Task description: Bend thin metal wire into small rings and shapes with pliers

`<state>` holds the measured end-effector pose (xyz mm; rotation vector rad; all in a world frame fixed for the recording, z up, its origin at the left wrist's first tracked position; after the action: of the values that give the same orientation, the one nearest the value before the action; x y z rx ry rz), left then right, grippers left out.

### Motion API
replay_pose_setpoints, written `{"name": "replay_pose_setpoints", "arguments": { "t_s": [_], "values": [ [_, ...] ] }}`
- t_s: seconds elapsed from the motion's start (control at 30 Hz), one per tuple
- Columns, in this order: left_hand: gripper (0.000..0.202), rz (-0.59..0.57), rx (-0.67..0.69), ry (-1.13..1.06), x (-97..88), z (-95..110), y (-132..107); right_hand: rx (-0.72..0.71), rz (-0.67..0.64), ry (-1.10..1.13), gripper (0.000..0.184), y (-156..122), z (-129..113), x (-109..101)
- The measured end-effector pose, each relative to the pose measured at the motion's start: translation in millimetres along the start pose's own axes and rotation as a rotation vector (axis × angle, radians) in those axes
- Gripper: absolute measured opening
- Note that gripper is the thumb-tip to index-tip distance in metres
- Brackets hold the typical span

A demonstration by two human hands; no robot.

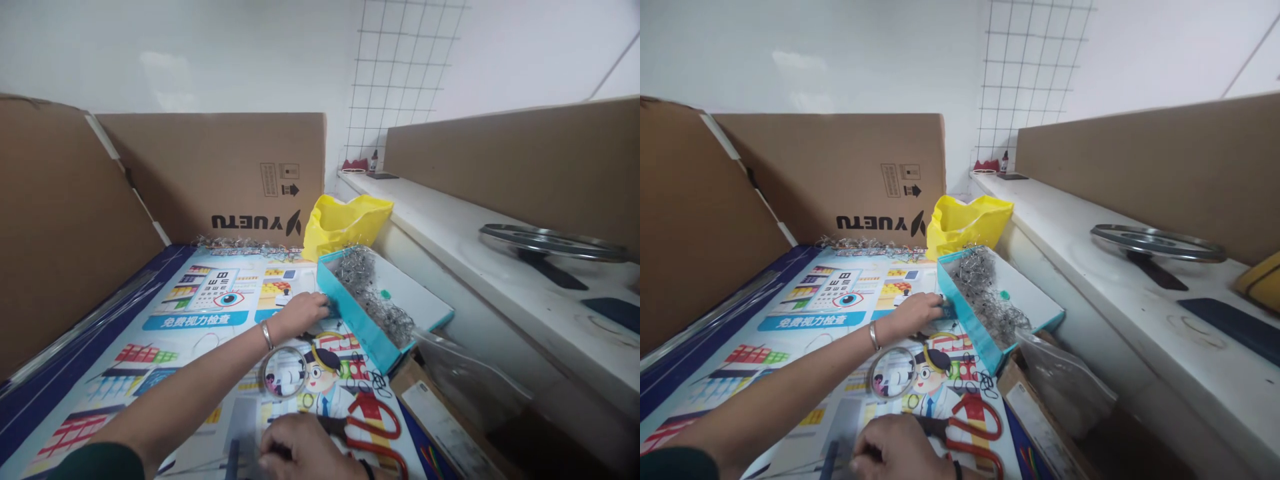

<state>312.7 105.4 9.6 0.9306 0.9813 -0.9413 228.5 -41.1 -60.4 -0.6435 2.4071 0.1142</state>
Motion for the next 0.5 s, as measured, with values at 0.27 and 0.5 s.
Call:
{"name": "replay_pose_setpoints", "arguments": {
  "t_s": [0.27, 0.5],
  "values": [
    [0.016, 0.211, -0.174, -0.235, -29.0, -31, 8, 0.009, -0.072, -0.018, 0.015, 1, -7, -4],
    [0.014, 0.324, -0.287, -0.483, -42.2, -48, 13, 0.079, -0.151, -0.031, 0.011, 10, 2, 6]
  ]
}}
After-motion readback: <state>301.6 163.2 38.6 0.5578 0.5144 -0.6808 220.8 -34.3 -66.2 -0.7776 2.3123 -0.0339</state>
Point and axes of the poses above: each hand's wrist, its own y-axis towards the middle knuckle, its own x-axis out of the palm, z = x × y, the point moved 8 cm from there along y, towards the middle knuckle, and after that the axes turned 4 degrees about -z, right-handed, at the moved point
